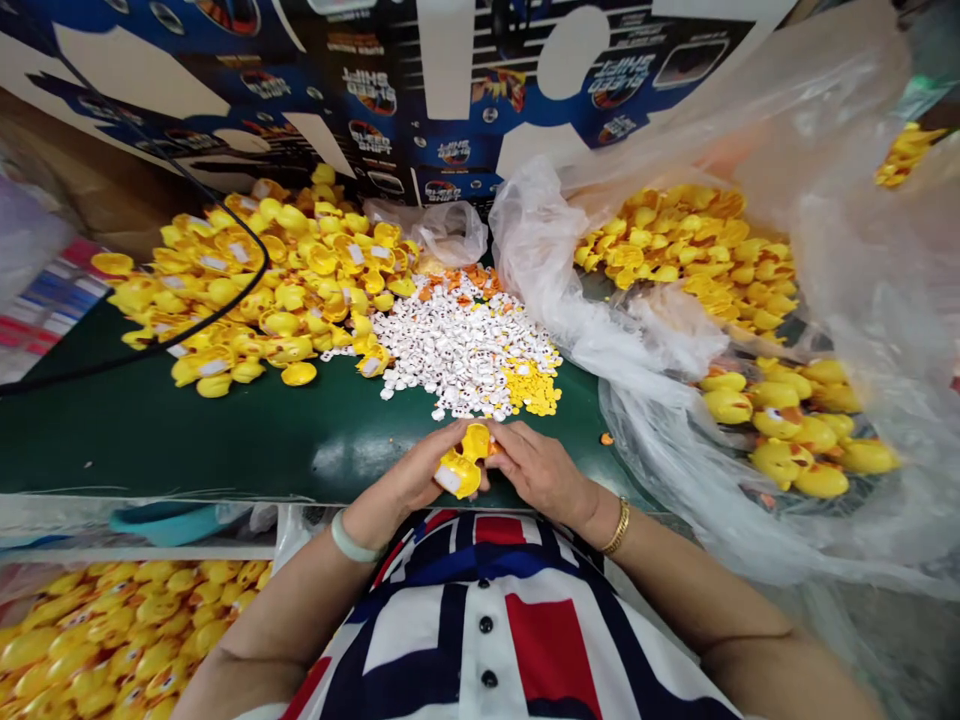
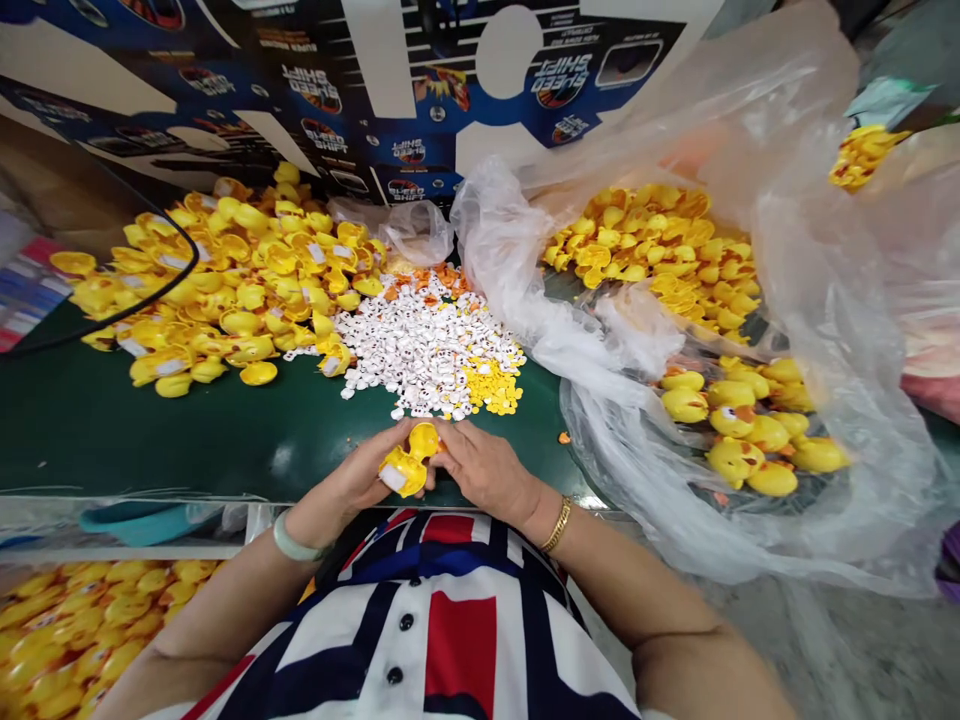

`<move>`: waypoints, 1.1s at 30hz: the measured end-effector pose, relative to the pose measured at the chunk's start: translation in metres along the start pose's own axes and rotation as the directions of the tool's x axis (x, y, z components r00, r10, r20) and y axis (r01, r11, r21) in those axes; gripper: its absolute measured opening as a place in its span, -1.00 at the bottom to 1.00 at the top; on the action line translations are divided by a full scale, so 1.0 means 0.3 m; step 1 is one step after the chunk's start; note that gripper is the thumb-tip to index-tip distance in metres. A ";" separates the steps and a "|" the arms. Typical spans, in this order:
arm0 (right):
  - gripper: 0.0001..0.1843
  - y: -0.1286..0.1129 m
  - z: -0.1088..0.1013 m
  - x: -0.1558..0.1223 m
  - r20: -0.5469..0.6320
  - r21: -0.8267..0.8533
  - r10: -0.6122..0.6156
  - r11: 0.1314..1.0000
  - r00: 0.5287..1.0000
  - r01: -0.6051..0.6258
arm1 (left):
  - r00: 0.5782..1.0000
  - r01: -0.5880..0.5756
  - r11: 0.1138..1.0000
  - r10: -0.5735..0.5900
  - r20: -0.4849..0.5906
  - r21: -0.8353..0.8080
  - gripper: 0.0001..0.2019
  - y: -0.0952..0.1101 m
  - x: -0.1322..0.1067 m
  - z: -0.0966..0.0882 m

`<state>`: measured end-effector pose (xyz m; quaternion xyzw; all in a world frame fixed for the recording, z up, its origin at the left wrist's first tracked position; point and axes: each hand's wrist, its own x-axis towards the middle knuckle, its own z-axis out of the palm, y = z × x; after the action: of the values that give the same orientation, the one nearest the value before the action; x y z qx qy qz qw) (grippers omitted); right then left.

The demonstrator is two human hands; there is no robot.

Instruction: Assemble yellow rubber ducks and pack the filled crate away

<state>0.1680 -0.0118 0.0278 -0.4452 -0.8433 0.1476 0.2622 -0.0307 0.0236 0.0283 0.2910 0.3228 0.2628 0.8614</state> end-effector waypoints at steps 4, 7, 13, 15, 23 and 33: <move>-0.52 -0.021 0.031 -0.034 -0.036 0.122 0.044 0.992 0.998 -0.039 | 0.988 0.092 0.996 -0.089 0.128 -0.017 -0.48 -0.034 -0.024 -0.027; -0.53 0.007 0.004 -0.035 -0.031 0.212 0.078 0.975 0.996 -0.070 | 0.991 0.055 0.998 -0.052 0.127 -0.022 -0.55 -0.021 -0.010 -0.019; -0.79 0.161 -0.102 -0.041 -0.146 -0.022 0.258 0.964 0.955 -0.264 | 0.987 -0.150 0.986 0.155 0.054 -0.075 -0.40 0.113 0.075 0.021; -0.82 0.192 -0.111 -0.042 -0.058 -0.161 0.263 0.949 0.963 -0.270 | 0.978 -0.189 0.980 0.194 0.081 -0.066 -0.44 0.150 0.105 0.031; -0.83 0.200 -0.079 0.015 0.101 -0.370 0.302 0.896 0.948 -0.246 | 0.974 -0.188 0.976 0.199 0.108 -0.110 -0.45 0.184 0.203 0.073; -0.81 0.178 -0.087 0.069 -0.096 -0.287 0.188 0.935 0.978 -0.208 | 0.960 -0.278 0.950 0.275 -0.045 -0.143 -0.47 0.179 0.253 0.041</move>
<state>0.2094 0.0358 0.0299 -0.5666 -0.7975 0.0307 0.2049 0.0133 0.1055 0.0413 0.2653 0.2688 0.4077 0.8313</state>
